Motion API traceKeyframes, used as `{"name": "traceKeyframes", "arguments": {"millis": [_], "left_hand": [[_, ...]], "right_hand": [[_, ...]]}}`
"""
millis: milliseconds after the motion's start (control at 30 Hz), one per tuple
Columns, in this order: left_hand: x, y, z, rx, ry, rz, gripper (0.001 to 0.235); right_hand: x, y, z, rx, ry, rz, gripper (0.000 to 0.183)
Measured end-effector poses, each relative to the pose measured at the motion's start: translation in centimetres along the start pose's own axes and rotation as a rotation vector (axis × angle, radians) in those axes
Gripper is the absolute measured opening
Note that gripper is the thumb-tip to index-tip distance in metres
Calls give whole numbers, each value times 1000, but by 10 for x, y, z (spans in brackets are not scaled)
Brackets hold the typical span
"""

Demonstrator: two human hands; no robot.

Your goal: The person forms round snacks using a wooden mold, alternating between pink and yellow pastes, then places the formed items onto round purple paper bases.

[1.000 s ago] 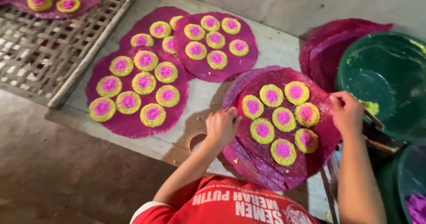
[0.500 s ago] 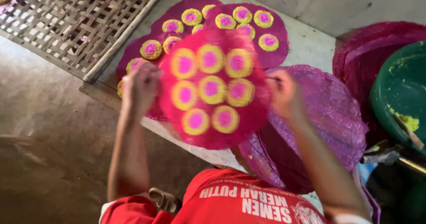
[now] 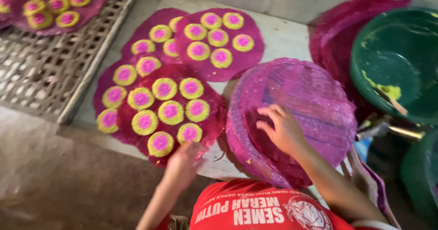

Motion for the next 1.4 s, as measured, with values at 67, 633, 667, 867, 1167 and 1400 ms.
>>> {"name": "traceKeyframes", "arguments": {"millis": [67,633,667,867,1167,1400], "left_hand": [[-14,-31,12,143,-41,-129,31],[-21,-34,141,-115,-215,178,15],[-17,-57,155,-91,-261,107,16],[-2,-128,189,26,-464,-42,14],[42,-125,224,-925,-54,-221,73],[86,-142,250,-2125,143,-508,67]], "right_hand": [[-37,16,10,-158,-47,-124,58],[-280,189,161,-601,-774,112,109],[-303,188,173,-579,-917,36,113],[-374,188,204,-590,-1022,-43,62],[-294,202,192,989,-863,32,58],[-123,122,135,852,-863,-783,66]]}}
Point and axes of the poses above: each hand's wrist, its own x-axis towards the middle knuckle, its own y-axis out of the back of the hand, z = x × y, the point moved 6 cm from there along x, towards the middle knuckle, and after that the axes turned 13 degrees about z, right-handed, at the moved point
